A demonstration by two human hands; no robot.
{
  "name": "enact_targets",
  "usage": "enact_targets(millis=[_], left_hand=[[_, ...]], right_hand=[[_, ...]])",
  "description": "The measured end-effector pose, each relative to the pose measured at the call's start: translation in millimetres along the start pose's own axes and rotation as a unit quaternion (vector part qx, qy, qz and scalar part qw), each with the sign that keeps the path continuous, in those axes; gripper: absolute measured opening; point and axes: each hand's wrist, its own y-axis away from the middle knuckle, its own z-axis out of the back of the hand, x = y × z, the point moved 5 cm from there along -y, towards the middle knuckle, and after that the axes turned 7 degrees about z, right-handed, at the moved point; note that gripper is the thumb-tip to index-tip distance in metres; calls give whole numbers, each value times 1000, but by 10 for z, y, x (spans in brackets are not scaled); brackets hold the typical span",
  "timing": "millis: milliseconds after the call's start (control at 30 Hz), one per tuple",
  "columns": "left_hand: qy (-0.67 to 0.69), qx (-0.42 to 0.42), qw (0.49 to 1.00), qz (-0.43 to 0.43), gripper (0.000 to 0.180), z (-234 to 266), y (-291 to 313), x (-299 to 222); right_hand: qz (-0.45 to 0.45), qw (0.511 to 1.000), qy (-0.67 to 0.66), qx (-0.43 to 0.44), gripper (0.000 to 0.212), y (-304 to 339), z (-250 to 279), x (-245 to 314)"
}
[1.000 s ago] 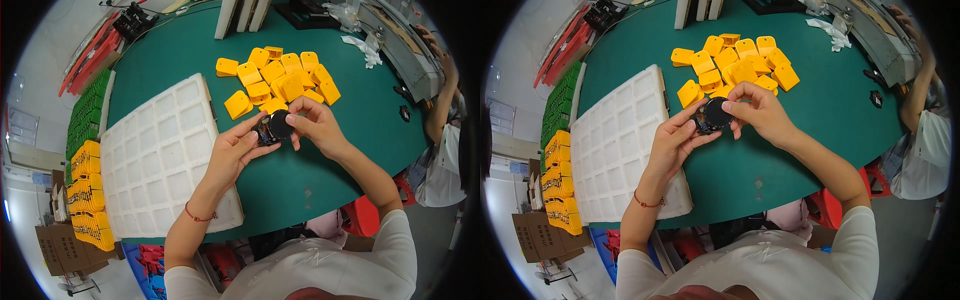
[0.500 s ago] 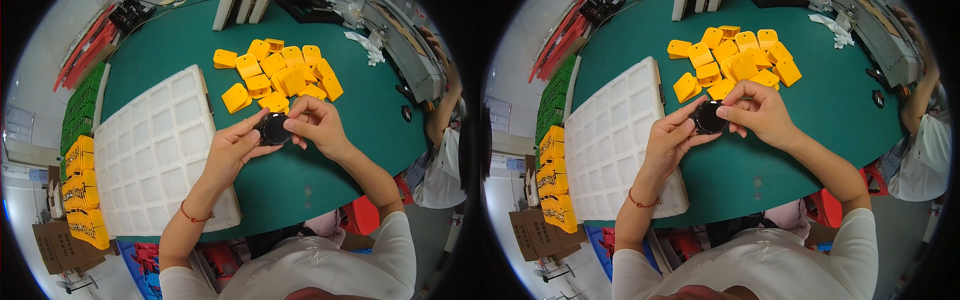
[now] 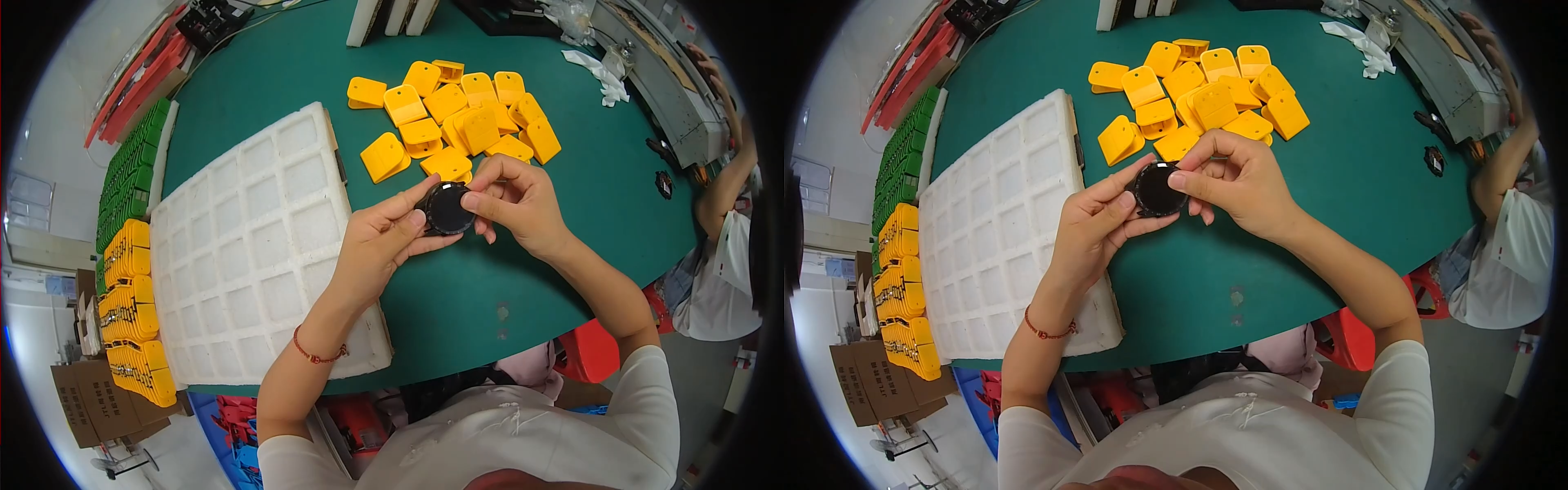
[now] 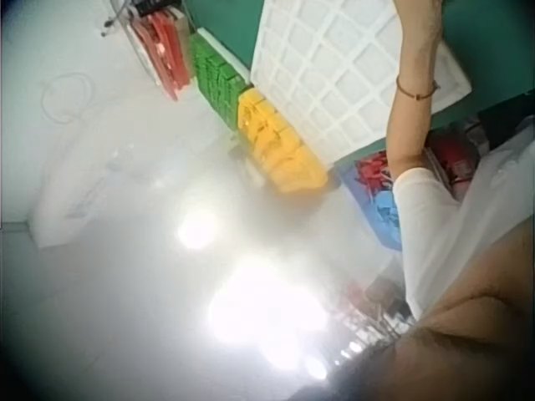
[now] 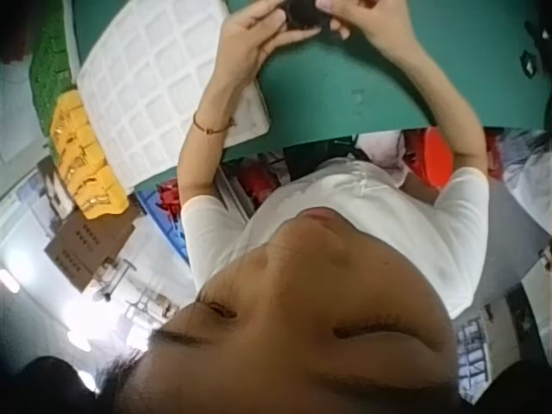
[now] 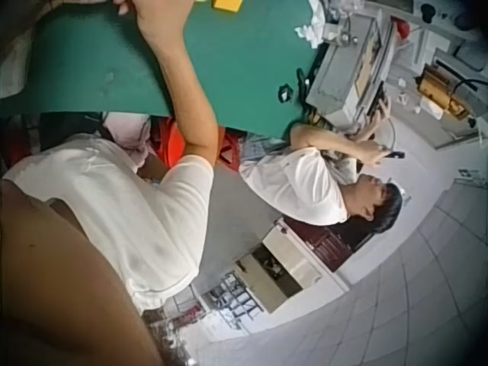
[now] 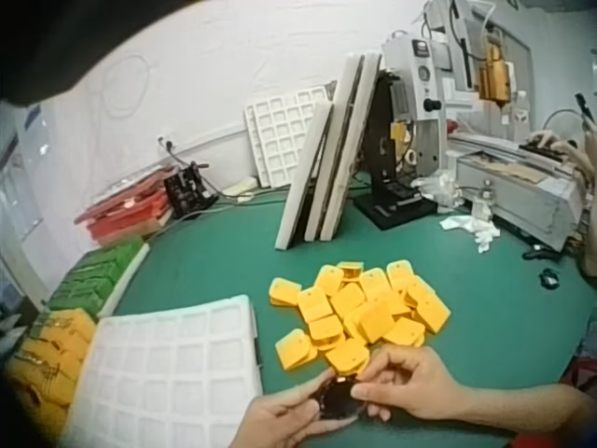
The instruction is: The person assembles yellow plastic casings onto small circular electronic components by hand.
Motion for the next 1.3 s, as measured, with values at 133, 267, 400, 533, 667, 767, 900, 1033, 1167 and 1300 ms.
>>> enact_targets(millis=[133, 267, 400, 533, 667, 767, 900, 1033, 1167, 1300], left_hand=[[-10, -7, 1000, 0, 37, 2, -7, 11], [-8, -1, 1000, -11, 38, 12, -15, 34], [-44, -6, 998, -41, 39, -11, 8, 33], [-139, -44, 988, -54, 42, -31, 20, 33], [-136, -32, 987, -81, 39, -71, 30, 30], [-152, -18, 984, -93, 32, -123, 44, -3], [-180, -5, 979, -99, 24, -122, 61, 38], [-275, -18, 956, -102, 17, -147, 86, 45], [-314, -39, 942, -116, 16, -172, 123, 63], [-314, -55, 940, -120, 14, -190, 161, 47]], right_hand=[[12, 1000, 17, -5, 13, 5, -1, -2], [23, 999, 36, -16, 15, 24, -7, -19], [63, 996, 64, -22, 18, 38, -23, -7], [78, 989, 121, -14, 21, 77, -40, -3], [177, 968, 178, -12, 25, 92, -29, 49], [158, 957, 241, -34, 27, 79, -43, 129], [157, 931, 316, 91, 22, 67, -99, 153], [248, 877, 376, 166, 21, 107, -183, 184], [263, 892, 325, 173, 21, 137, -184, 133], [221, 927, 267, 142, 22, 170, -201, 110]])
